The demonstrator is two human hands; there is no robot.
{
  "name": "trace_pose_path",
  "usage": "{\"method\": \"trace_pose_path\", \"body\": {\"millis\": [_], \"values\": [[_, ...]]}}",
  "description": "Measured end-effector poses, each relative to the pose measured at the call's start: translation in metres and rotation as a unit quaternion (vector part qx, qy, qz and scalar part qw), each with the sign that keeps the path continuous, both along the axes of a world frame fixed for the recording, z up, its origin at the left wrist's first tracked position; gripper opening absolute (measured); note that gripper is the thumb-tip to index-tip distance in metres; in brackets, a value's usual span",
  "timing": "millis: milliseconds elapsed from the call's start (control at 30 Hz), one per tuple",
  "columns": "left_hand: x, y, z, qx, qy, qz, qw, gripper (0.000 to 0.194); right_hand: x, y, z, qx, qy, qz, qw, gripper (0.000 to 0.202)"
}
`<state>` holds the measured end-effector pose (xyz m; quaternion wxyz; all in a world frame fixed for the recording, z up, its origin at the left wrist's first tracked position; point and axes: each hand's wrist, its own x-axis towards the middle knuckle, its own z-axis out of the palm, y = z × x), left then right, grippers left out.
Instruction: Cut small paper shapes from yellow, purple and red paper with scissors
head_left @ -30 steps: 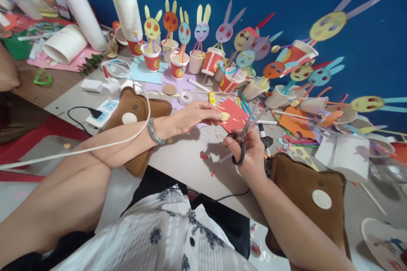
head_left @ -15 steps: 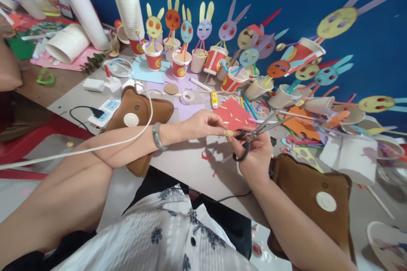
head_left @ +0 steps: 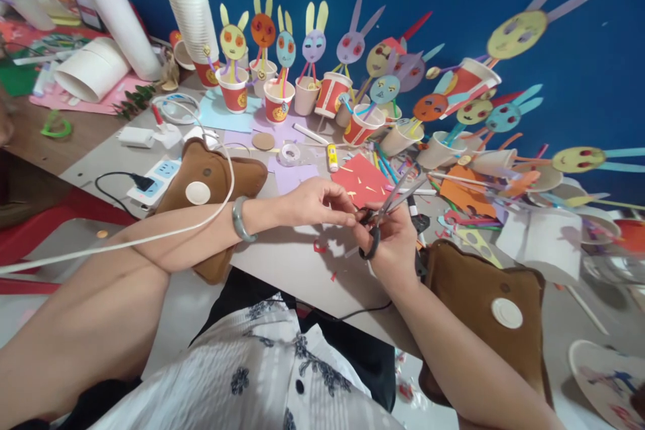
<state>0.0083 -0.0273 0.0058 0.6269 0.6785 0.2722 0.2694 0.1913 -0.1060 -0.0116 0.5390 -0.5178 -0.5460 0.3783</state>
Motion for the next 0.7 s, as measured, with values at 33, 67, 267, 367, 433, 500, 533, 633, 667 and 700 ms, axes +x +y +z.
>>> {"method": "trace_pose_path", "body": {"millis": [33,67,267,367,433,500,533,633,667,700], "values": [[0.000,0.001,-0.001,0.011,0.003,0.002,1.000,0.024,0.000,0.000,0.000,-0.003,0.002,0.001,1.000,0.046],[-0.001,0.001,-0.001,0.019,0.008,0.004,1.000,0.022,-0.001,0.000,0.001,-0.004,0.004,0.000,1.000,0.046],[-0.002,0.003,0.000,0.012,0.014,-0.015,1.000,0.019,-0.002,0.000,0.004,0.006,0.009,-0.002,1.000,0.044],[-0.002,0.002,0.003,-0.022,-0.006,0.004,1.000,0.018,0.001,0.000,0.004,0.010,-0.004,-0.006,1.000,0.041],[-0.003,0.000,0.006,-0.050,-0.036,0.039,0.997,0.020,0.004,0.000,0.003,0.014,-0.019,-0.003,1.000,0.039],[-0.004,-0.001,0.010,-0.068,-0.066,0.071,0.993,0.021,0.006,0.000,0.002,0.010,-0.044,0.013,0.999,0.038],[-0.005,-0.001,0.011,-0.074,-0.077,0.081,0.991,0.022,0.007,0.000,0.002,0.005,-0.059,0.024,0.998,0.039],[-0.006,-0.001,0.011,-0.090,-0.104,0.097,0.986,0.022,0.008,0.001,0.002,-0.018,-0.089,0.057,0.994,0.040],[-0.006,-0.001,0.010,-0.098,-0.113,0.101,0.984,0.022,0.007,0.001,0.002,-0.025,-0.092,0.067,0.993,0.041],[-0.006,-0.001,0.009,-0.107,-0.120,0.103,0.982,0.022,0.006,0.001,0.002,-0.032,-0.092,0.079,0.992,0.042]]}}
